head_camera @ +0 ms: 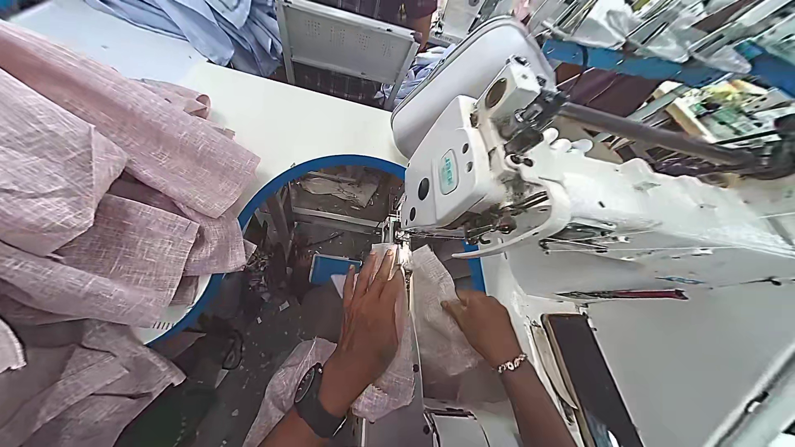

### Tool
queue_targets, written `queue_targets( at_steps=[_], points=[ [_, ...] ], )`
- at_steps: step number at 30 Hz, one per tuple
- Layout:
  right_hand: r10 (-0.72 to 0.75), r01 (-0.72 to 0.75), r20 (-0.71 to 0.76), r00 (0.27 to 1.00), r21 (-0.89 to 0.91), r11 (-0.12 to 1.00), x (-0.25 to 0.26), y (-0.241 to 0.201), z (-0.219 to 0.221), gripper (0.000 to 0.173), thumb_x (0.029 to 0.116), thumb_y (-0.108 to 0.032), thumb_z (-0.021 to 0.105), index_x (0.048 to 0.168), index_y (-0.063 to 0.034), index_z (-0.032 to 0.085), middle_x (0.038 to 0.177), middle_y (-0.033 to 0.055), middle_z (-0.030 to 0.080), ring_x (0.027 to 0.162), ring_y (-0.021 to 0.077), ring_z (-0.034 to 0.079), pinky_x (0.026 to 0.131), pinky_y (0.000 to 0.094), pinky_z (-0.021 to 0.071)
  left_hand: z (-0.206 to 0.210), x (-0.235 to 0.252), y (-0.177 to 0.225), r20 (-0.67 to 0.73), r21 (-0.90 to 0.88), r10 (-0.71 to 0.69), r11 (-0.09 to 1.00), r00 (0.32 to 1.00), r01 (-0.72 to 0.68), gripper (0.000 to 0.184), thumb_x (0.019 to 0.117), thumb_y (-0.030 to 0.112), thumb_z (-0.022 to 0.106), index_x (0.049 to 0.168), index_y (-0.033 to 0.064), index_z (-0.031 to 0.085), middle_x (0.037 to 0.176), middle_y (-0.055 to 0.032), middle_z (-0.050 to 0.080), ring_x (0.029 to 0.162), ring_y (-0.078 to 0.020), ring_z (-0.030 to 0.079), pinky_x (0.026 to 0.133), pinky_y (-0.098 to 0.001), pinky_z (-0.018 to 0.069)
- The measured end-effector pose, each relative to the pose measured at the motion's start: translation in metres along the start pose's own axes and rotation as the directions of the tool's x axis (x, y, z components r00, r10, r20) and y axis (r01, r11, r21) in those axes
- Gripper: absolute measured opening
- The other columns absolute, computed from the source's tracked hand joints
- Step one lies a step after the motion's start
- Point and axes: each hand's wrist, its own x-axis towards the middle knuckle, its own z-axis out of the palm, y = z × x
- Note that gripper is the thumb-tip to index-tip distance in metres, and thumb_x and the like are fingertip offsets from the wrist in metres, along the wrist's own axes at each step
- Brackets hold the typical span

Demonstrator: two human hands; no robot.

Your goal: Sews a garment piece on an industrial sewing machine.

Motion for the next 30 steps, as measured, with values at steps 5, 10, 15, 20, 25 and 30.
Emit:
queue_targets(
  at_steps=[5,10,15,20,25,30],
  points=[
    [-0.507,0.607,-0.627,0.592,-0.068,0.792,-0.011,-0.014,0.034,0.020,0.0902,-0.015,0.063,0.085,-0.0001,0.075,0.082,0.0120,0.074,0.065,0.0252,0.072,0.054,0.0397,0.0557,0.002,0.000,0.001,-0.031,-0.003,0.000,1.000,1.000,0.000,0.038,0.0946,0.004,0.047,0.122,0.0067,0.073,0.140,-0.0088,0.065,0.133,-0.0362,0.058,0.105,-0.0657,0.0428],
    [-0.597,0.815,-0.620,0.509,0.126,0.565,-0.001,-0.009,0.043,0.024,0.0845,-0.011,0.061,0.100,0.0023,0.074,0.094,0.0086,0.074,0.051,0.0031,0.047,0.047,0.0173,0.0392,0.003,0.001,0.001,-0.037,0.024,0.007,1.000,0.999,-0.006,0.036,0.1003,0.010,0.043,0.122,0.0060,0.071,0.137,-0.0089,0.067,0.128,-0.0319,0.063,0.104,-0.0624,0.0448],
    [-0.669,0.809,-0.456,0.587,0.348,0.473,-0.011,-0.006,0.041,0.019,0.0796,-0.012,0.064,0.067,-0.0018,0.054,0.142,0.0234,0.059,0.065,-0.0006,0.053,0.053,0.0161,0.0400,0.002,0.001,-0.001,0.007,-0.085,-0.008,0.996,1.000,0.009,0.038,0.0975,0.010,0.045,0.128,-0.0006,0.065,0.139,-0.0158,0.064,0.130,-0.0355,0.061,0.105,-0.0600,0.0453],
    [-0.657,0.759,-0.410,0.633,0.499,0.419,-0.015,-0.011,0.043,0.018,0.0792,-0.010,0.065,0.068,-0.0019,0.053,0.146,0.0229,0.055,0.068,-0.0042,0.050,0.055,0.0130,0.0386,0.002,0.001,-0.001,-0.008,-0.185,0.011,0.983,1.000,-0.013,0.038,0.0967,0.005,0.044,0.130,-0.0059,0.060,0.138,-0.0224,0.062,0.132,-0.0335,0.059,0.110,-0.0396,0.0476],
    [-0.586,0.729,-0.441,0.679,0.495,0.473,0.003,-0.033,0.046,0.026,0.0894,-0.019,0.063,0.072,-0.0019,0.056,0.142,0.0250,0.057,0.092,0.0015,0.061,0.075,0.0169,0.0466,0.001,-0.001,0.001,-0.021,-0.233,0.025,0.972,0.999,-0.029,0.038,0.0943,0.001,0.046,0.129,-0.0069,0.060,0.138,-0.0254,0.061,0.133,-0.0357,0.057,0.113,-0.0387,0.0449],
    [-0.504,0.788,-0.638,0.582,0.289,0.543,-0.004,-0.035,0.059,0.018,0.0843,-0.017,0.069,0.073,-0.0036,0.066,0.130,0.0196,0.069,0.071,0.0031,0.064,0.061,0.0170,0.0486,-0.001,0.002,0.000,-0.006,-0.230,0.026,0.973,1.000,-0.027,0.026,0.0928,0.008,0.052,0.108,0.0001,0.072,0.138,-0.0242,0.062,0.130,-0.0364,0.060,0.109,-0.0390,0.0476]
  ],
)
